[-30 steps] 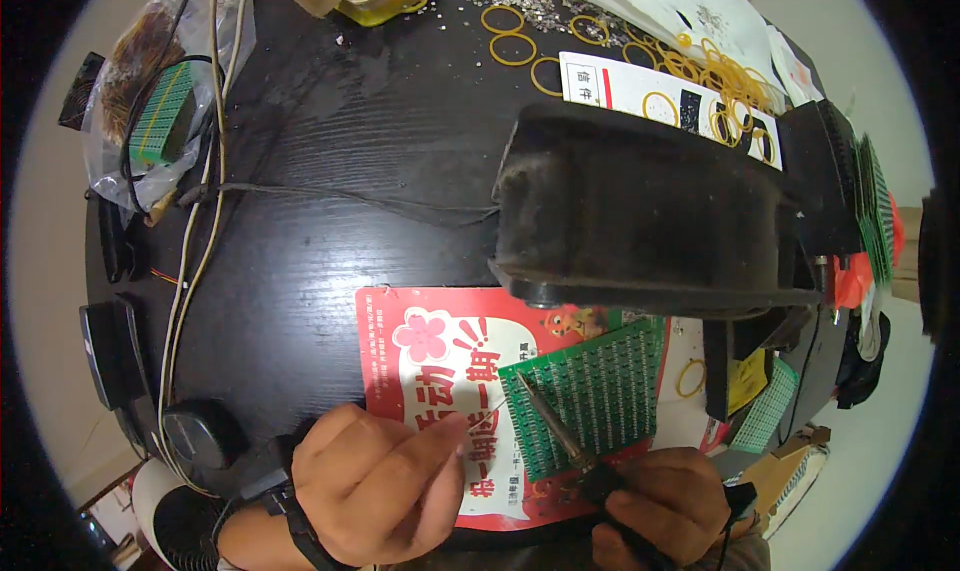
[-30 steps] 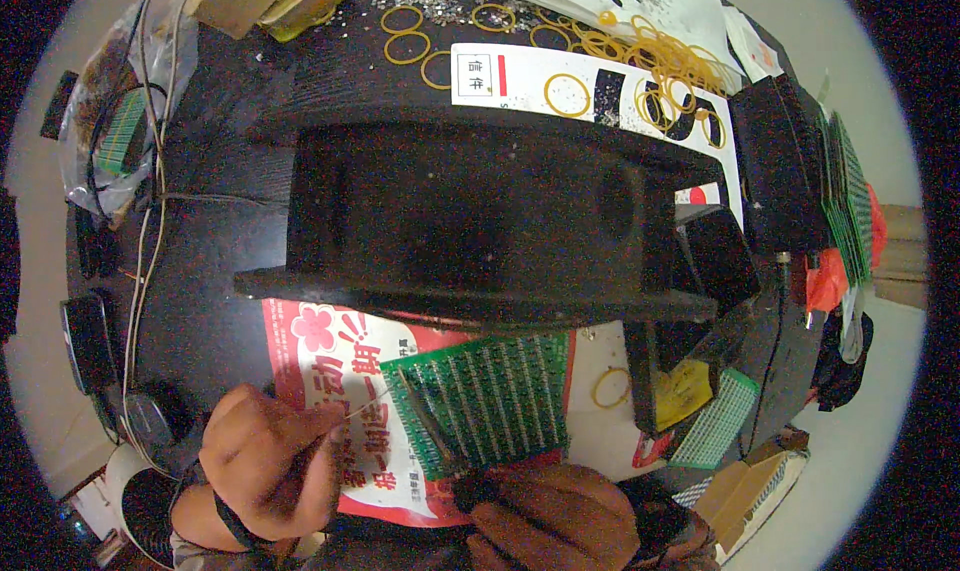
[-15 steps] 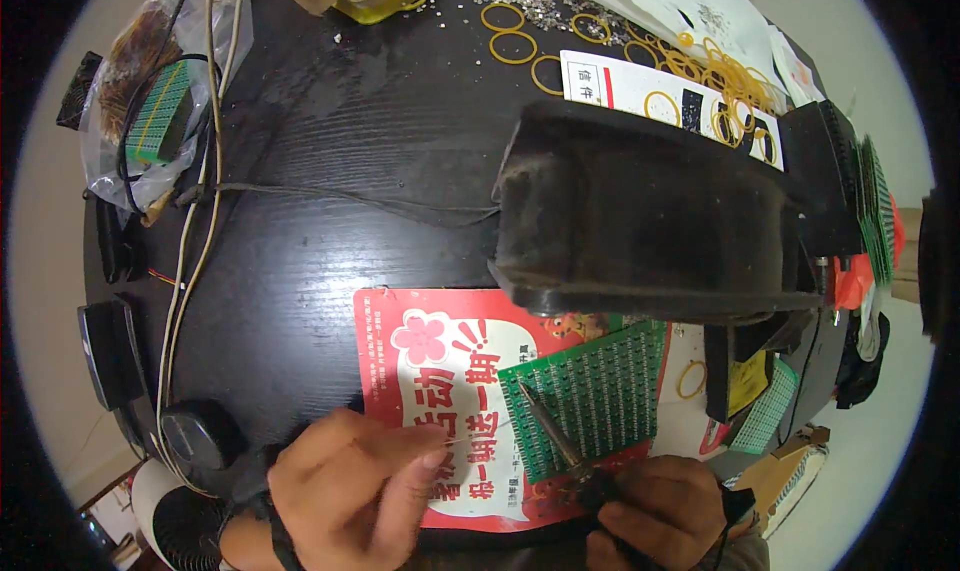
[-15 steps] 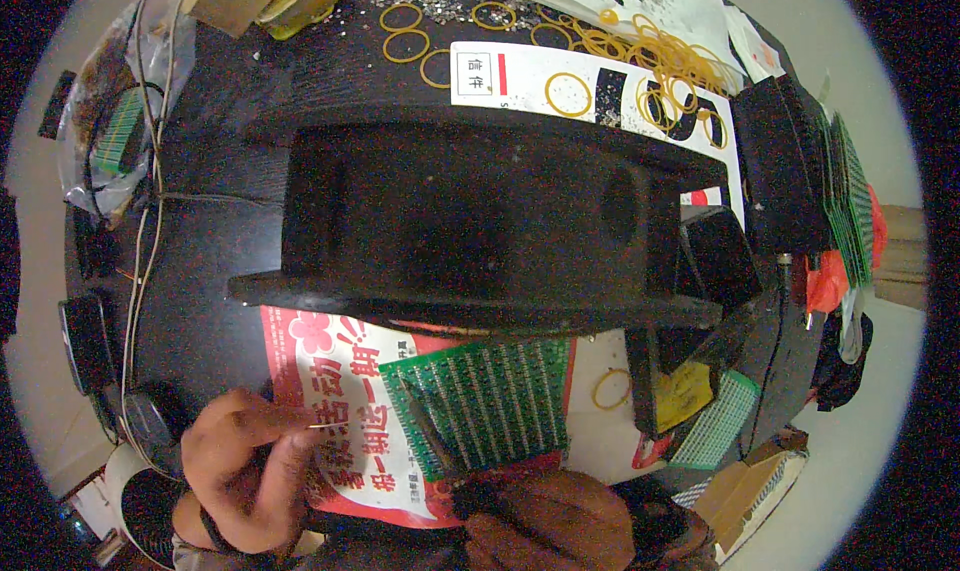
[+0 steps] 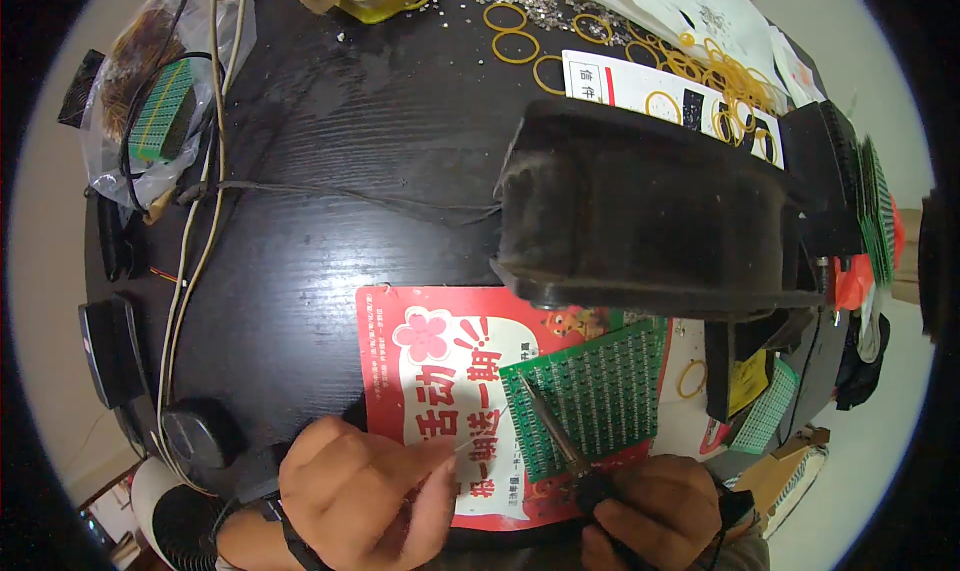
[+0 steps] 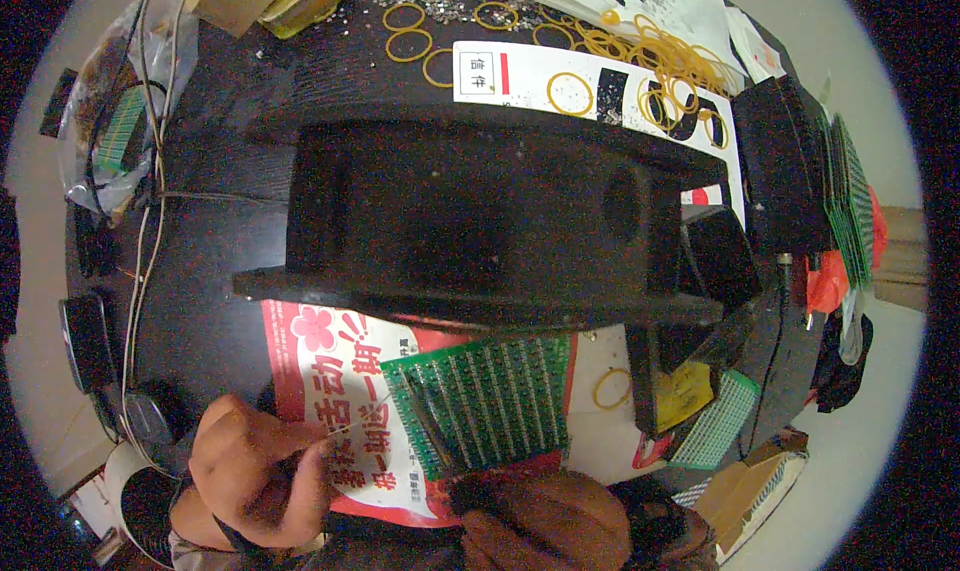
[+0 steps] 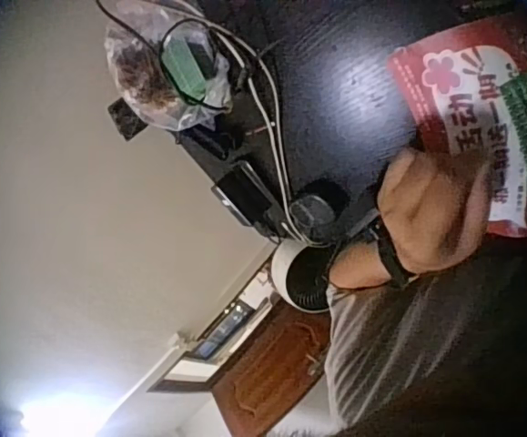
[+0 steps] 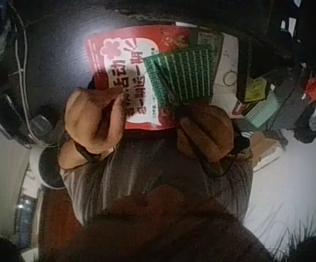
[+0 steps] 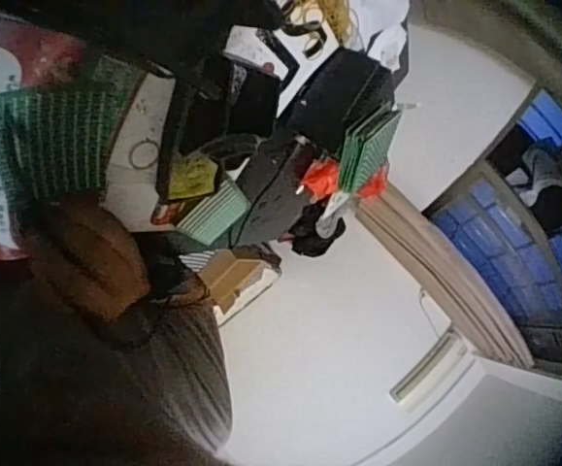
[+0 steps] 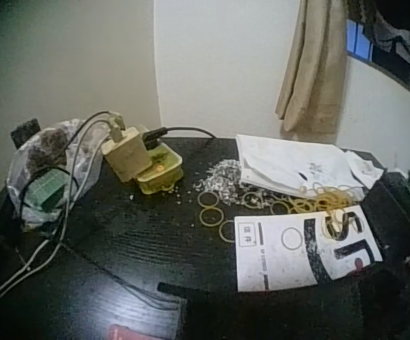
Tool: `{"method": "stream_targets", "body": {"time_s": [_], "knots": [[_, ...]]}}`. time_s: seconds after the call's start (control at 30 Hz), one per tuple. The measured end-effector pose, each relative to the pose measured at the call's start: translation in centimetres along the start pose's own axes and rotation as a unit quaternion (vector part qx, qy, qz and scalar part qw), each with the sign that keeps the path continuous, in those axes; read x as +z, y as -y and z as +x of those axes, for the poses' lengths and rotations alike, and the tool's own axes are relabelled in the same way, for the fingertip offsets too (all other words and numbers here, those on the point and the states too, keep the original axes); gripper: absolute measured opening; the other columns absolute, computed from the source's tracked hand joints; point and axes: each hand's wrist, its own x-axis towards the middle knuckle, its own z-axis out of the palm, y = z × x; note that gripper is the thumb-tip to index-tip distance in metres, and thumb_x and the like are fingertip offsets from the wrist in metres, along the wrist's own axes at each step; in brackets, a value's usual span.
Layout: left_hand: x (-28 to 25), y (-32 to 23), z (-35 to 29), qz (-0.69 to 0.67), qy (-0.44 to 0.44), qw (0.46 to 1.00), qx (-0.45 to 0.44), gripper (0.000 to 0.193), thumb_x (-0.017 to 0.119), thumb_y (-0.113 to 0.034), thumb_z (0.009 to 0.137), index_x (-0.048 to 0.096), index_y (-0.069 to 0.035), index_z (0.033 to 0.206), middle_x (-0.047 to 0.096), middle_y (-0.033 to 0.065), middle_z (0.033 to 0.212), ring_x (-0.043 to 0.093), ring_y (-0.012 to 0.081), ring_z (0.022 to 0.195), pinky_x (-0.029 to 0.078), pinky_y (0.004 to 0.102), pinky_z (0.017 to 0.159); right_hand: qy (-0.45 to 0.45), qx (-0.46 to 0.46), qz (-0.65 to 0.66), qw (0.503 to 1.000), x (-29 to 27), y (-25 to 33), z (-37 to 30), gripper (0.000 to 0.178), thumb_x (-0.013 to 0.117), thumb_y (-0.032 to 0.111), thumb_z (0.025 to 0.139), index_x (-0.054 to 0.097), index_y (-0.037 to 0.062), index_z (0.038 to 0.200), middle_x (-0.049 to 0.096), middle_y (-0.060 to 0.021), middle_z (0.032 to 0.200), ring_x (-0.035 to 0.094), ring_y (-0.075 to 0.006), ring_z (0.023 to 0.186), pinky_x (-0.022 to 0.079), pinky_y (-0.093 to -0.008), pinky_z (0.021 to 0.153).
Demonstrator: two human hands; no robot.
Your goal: Soldering components onto a green printed circuit board using a soldering iron and flux.
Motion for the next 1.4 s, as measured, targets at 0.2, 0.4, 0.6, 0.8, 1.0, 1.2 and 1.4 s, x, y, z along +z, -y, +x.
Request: {"method": "stream_targets", "body": {"time_s": [0.2, 0.4, 0.6, 0.8, 1.0, 1.2, 1.4], "knots": [[0.0, -0.1, 0.1, -0.001, -0.006, 1.0, 0.004, 0.015, 0.071, 0.0, 0.061, 0.065, -0.003, 0.074, 0.06, 0.008, 0.066, 0.052, 0.0216, 0.052, 0.036, 0.031, 0.048, 0.012, 0.005, -0.002, 1.0, -0.2, 0.1, 0.5, 0.02, 0.068, 0.011, 0.077, 0.063, -0.0056, 0.087, 0.063, -0.0173, 0.077, 0.064, -0.0289, 0.064, 0.058, -0.0376, 0.063], [0.4, -0.1, 0.1, 0.005, -0.008, 1.0, 0.002, 0.016, 0.071, 0.002, 0.06, 0.065, -0.003, 0.075, 0.061, 0.0078, 0.065, 0.053, 0.0216, 0.053, 0.037, 0.0313, 0.049, -0.019, 0.019, -0.017, 0.999, 0.5, 0.3, 0.8, 0.019, 0.068, 0.011, 0.076, 0.064, -0.0039, 0.086, 0.062, -0.0161, 0.072, 0.064, -0.0279, 0.064, 0.058, -0.0384, 0.064], [0.3, 0.0, 0.2, 0.001, 0.014, 1.0, 0.004, 0.019, 0.071, 0.002, 0.06, 0.067, -0.002, 0.078, 0.062, 0.0075, 0.066, 0.053, 0.0212, 0.053, 0.038, 0.0306, 0.049, 0.007, 0.079, -0.03, 0.996, 0.3, 1.3, 0.8, 0.018, 0.068, 0.013, 0.077, 0.065, -0.0019, 0.087, 0.063, -0.0159, 0.074, 0.065, -0.0285, 0.066, 0.059, -0.0393, 0.066], [0.4, 0.2, 0.2, -0.004, 0.012, 1.0, 0.024, 0.021, 0.07, 0.002, 0.059, 0.067, -0.001, 0.08, 0.062, 0.0077, 0.066, 0.053, 0.0209, 0.052, 0.038, 0.0299, 0.048, 0.013, 0.035, -0.042, 0.998, -0.2, 1.2, 0.2, 0.02, 0.069, 0.016, 0.079, 0.065, -0.0024, 0.088, 0.063, -0.0172, 0.082, 0.066, -0.0293, 0.072, 0.059, -0.0401, 0.069], [0.1, 0.0, 0.3, -0.001, 0.035, 0.999, 0.022, 0.022, 0.066, 0.001, 0.059, 0.067, 0.001, 0.081, 0.062, 0.0086, 0.066, 0.054, 0.0215, 0.052, 0.042, 0.0311, 0.049, 0.029, 0.059, -0.014, 0.998, -0.6, 1.6, 0.5, 0.022, 0.069, 0.015, 0.079, 0.063, -0.0036, 0.09, 0.064, -0.0158, 0.08, 0.065, -0.0288, 0.07, 0.059, -0.0407, 0.067], [0.2, 0.0, 0.2, 0.0, 0.011, 1.0, 0.008, 0.018, 0.067, 0.0, 0.061, 0.066, 0.0, 0.079, 0.062, 0.0095, 0.067, 0.055, 0.0229, 0.053, 0.043, 0.0325, 0.05, 0.002, 0.008, -0.024, 1.0, 0.1, 0.9, -0.3, 0.021, 0.069, 0.013, 0.08, 0.063, -0.0041, 0.089, 0.064, -0.015, 0.074, 0.066, -0.0283, 0.067, 0.059, -0.0402, 0.066], [0.2, 0.2, -0.1, -0.015, 0.007, 1.0, 0.0, 0.014, 0.067, 0.0, 0.064, 0.065, -0.001, 0.077, 0.062, 0.0094, 0.069, 0.056, 0.0236, 0.055, 0.042, 0.0328, 0.051, 0.007, 0.043, -0.036, 0.998, 0.0, 1.2, 0.2, 0.019, 0.068, 0.014, 0.08, 0.064, -0.0021, 0.089, 0.064, -0.0141, 0.074, 0.066, -0.0276, 0.068, 0.059, -0.0406, 0.066]]}}
